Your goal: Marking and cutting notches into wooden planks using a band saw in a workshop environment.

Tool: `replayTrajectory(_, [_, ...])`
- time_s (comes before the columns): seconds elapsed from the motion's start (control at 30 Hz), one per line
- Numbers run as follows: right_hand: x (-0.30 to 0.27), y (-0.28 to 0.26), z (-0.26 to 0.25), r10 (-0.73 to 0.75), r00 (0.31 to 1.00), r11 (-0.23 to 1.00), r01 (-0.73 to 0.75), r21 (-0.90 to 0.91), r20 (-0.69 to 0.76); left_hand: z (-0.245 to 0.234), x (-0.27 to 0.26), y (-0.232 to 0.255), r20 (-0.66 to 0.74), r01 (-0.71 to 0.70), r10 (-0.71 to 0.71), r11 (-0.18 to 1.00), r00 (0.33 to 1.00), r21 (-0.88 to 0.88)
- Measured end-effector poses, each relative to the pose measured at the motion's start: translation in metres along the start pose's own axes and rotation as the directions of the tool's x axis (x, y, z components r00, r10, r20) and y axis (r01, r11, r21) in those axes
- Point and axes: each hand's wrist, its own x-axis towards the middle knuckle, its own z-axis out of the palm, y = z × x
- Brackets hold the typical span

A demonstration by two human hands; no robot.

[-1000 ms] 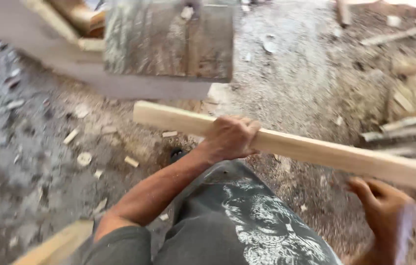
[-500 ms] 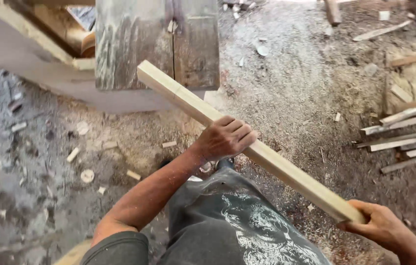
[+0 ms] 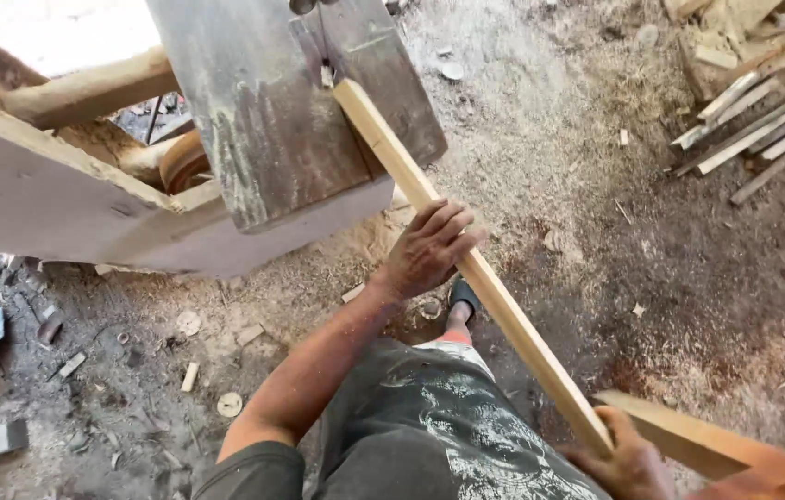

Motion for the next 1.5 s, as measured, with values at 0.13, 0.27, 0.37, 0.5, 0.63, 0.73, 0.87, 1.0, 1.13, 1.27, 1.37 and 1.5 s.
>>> replayTrajectory(0.13, [-0.022, -0.012, 0.062, -0.148, 0.985, 0.985, 0.140, -0.098, -0.087, -0.025, -0.013, -0.017, 0.150, 0.026, -0.006, 0.991, 0.989, -0.132])
replayTrajectory(0.27, [-0.060, -0.062, 0.079, -0.342, 0.896, 0.940, 0.318, -0.126, -0.284, -0.015, -0.038, -0.028, 0.191, 0.013, 0.018, 0.988, 0.981, -0.156])
replayTrajectory(0.37, [-0.073, -0.113, 0.062, -0.458, 0.813, 0.888, 0.403, -0.222, -0.359, -0.026, -0.031, -0.032, 0.216, 0.025, 0.008, 0.988, 0.976, -0.150])
replayTrajectory(0.5, [-0.073, -0.124, 0.068, -0.337, 0.892, 0.930, 0.265, -0.255, -0.301, -0.035, -0.045, -0.042, 0.231, 0.035, -0.014, 0.996, 0.973, -0.087])
replayTrajectory(0.63, [-0.066, -0.117, 0.072, -0.305, 0.924, 0.940, 0.253, -0.227, -0.233, -0.038, -0.051, -0.046, 0.266, 0.099, -0.080, 0.993, 0.961, -0.058])
replayTrajectory(0.73, [-0.068, -0.119, 0.078, -0.359, 0.905, 0.930, 0.325, -0.175, -0.227, -0.037, -0.057, -0.045, 0.278, 0.144, -0.128, 0.989, 0.952, -0.039])
replayTrajectory(0.87, [-0.076, -0.132, 0.080, -0.395, 0.892, 0.915, 0.360, -0.184, -0.221, -0.027, -0.070, -0.052, 0.225, 0.182, -0.180, 0.983, 0.958, 0.012])
replayTrajectory(1.0, [-0.068, -0.102, 0.104, -0.323, 0.940, 0.939, 0.304, -0.159, -0.112, -0.045, -0.060, -0.049, 0.235, 0.278, -0.264, 0.960, 0.935, -0.029])
replayTrajectory(1.13, [-0.071, -0.112, 0.094, -0.385, 0.905, 0.922, 0.368, -0.123, -0.178, -0.044, -0.060, -0.056, 0.211, 0.287, -0.268, 0.955, 0.940, -0.067])
replayTrajectory(1.27, [-0.073, -0.122, 0.084, -0.320, 0.938, 0.943, 0.303, -0.137, -0.133, -0.050, -0.059, -0.050, 0.206, 0.286, -0.265, 0.955, 0.942, -0.078])
replayTrajectory(1.37, [-0.078, -0.140, 0.075, -0.341, 0.926, 0.937, 0.323, -0.130, -0.158, -0.048, -0.058, -0.051, 0.214, 0.316, -0.286, 0.941, 0.934, -0.123])
replayTrajectory(1.5, [-0.077, -0.143, 0.072, -0.339, 0.926, 0.938, 0.320, -0.134, -0.164, -0.046, -0.058, -0.056, 0.208, 0.303, -0.272, 0.944, 0.940, -0.133])
